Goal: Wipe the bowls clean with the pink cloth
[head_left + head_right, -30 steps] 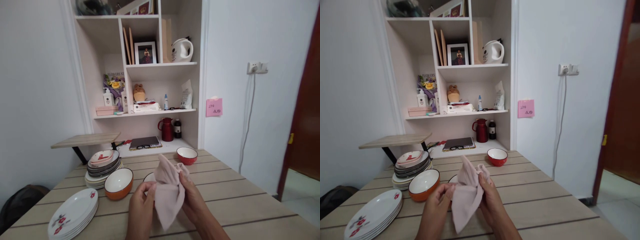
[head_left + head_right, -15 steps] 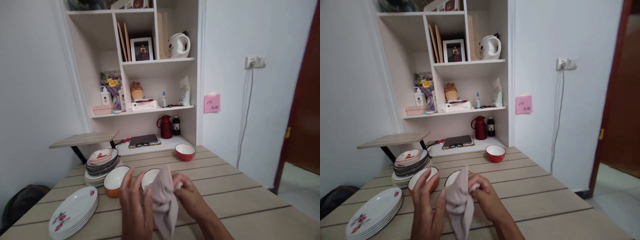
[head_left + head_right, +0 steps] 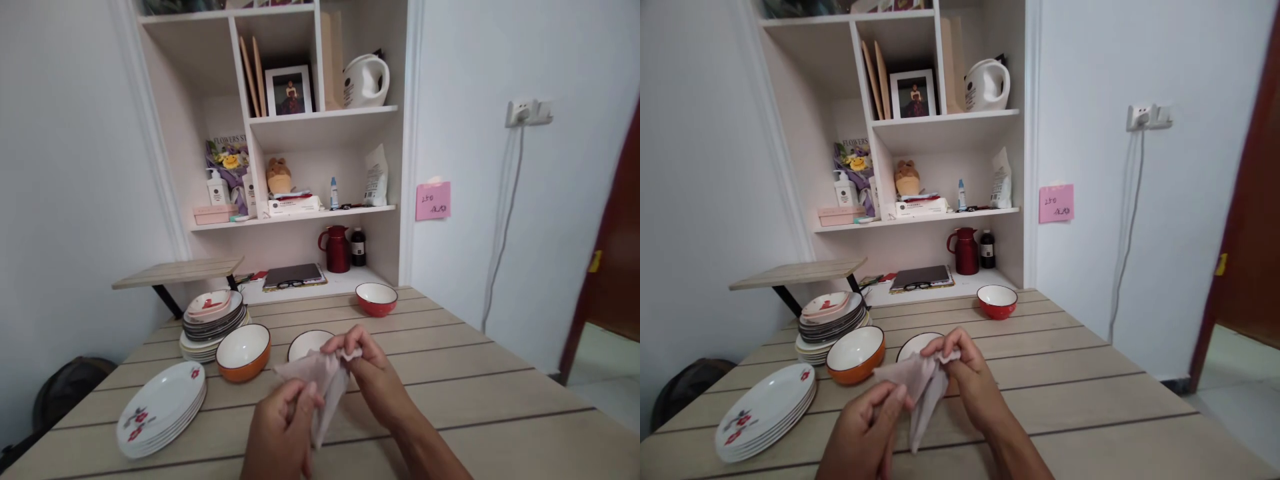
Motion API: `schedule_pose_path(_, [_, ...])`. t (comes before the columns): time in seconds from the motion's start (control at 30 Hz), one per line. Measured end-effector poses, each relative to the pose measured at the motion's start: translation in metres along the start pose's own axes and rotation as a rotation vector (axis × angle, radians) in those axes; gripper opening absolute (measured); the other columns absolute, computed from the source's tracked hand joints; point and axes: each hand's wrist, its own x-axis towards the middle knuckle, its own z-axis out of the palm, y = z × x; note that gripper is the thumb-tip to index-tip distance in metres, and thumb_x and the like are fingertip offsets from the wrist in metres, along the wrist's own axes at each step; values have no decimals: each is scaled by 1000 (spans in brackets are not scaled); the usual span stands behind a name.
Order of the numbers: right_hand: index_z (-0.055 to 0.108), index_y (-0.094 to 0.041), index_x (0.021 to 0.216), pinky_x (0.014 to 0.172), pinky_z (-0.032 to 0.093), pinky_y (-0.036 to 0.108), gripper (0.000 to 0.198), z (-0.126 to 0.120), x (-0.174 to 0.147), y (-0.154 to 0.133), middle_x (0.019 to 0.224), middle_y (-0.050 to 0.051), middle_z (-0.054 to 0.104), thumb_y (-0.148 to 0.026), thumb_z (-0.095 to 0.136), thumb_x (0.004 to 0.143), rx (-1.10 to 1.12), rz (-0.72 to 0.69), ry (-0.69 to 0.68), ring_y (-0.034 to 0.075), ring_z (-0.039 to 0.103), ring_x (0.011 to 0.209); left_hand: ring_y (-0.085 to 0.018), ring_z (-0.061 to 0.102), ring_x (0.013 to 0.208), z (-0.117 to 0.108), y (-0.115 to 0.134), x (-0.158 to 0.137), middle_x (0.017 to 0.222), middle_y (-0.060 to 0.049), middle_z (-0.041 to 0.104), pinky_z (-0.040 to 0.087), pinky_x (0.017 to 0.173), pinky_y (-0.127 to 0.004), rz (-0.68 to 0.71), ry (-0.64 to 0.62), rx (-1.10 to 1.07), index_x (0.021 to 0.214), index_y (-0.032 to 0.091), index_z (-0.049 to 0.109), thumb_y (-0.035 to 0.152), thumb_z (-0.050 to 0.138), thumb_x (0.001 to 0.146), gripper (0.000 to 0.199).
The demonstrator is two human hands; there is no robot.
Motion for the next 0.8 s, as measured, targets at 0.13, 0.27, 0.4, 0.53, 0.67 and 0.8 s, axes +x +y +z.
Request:
schedule_pose_path(0.13, [56, -22, 63, 74, 43, 27, 21, -1, 1, -2, 102, 2, 72, -15, 67, 79, 82, 10, 60, 20, 60, 91, -15, 53, 44, -14, 6, -2, 55, 2, 58, 44, 42, -25, 166, 270, 64, 89, 19, 69, 72, 56, 87, 55])
schedule_pose_path(0.27, [65, -23, 73, 71, 44, 27, 16, 3, -3, -5, 111, 3, 71, -28, 77, 83, 118, 84, 45, 20, 61, 93, -35, 65, 118, -13, -6, 6, 128, -18, 68, 55, 96, -49, 726, 404, 370, 126, 20, 66, 73, 64, 82, 69])
schedule_pose_path(0.4, [69, -30, 104, 76, 47, 30, 25, 5, -5, -6, 109, 3, 72, -33, 82, 83, 169, 106, -47, 19, 64, 87, -27, 76, 91, 1, -27, 7, 106, -9, 80, 61, 77, -36, 751, 262, 558, 125, 26, 70, 33, 59, 91, 36])
schedule_pose_path(0.53, [47, -36, 144, 67, 47, 28, 81, 4, -3, -5, 104, 4, 72, -33, 89, 74, 117, 192, -65, 18, 64, 80, -24, 78, 85, 1, -24, 3, 100, -6, 82, 60, 72, -30, 475, 338, 444, 109, 25, 77, 23, 49, 85, 37])
schedule_pose_path(0.67, [70, -23, 107, 61, 46, 25, 49, 5, 0, -2, 86, 2, 68, -40, 92, 67, 52, 273, -87, 17, 60, 72, -28, 77, 84, -6, -11, 5, 97, -7, 82, 61, 71, -34, 352, 340, 323, 107, 22, 78, 34, 57, 80, 36])
schedule_pose_path(0.8, [70, -21, 86, 52, 37, 22, 37, 6, 0, -2, 72, -2, 60, -46, 90, 68, 44, 259, -20, 12, 50, 59, -25, 74, 89, -7, -15, 4, 101, -7, 77, 60, 78, -33, 510, 353, 265, 108, 23, 74, 28, 62, 82, 29])
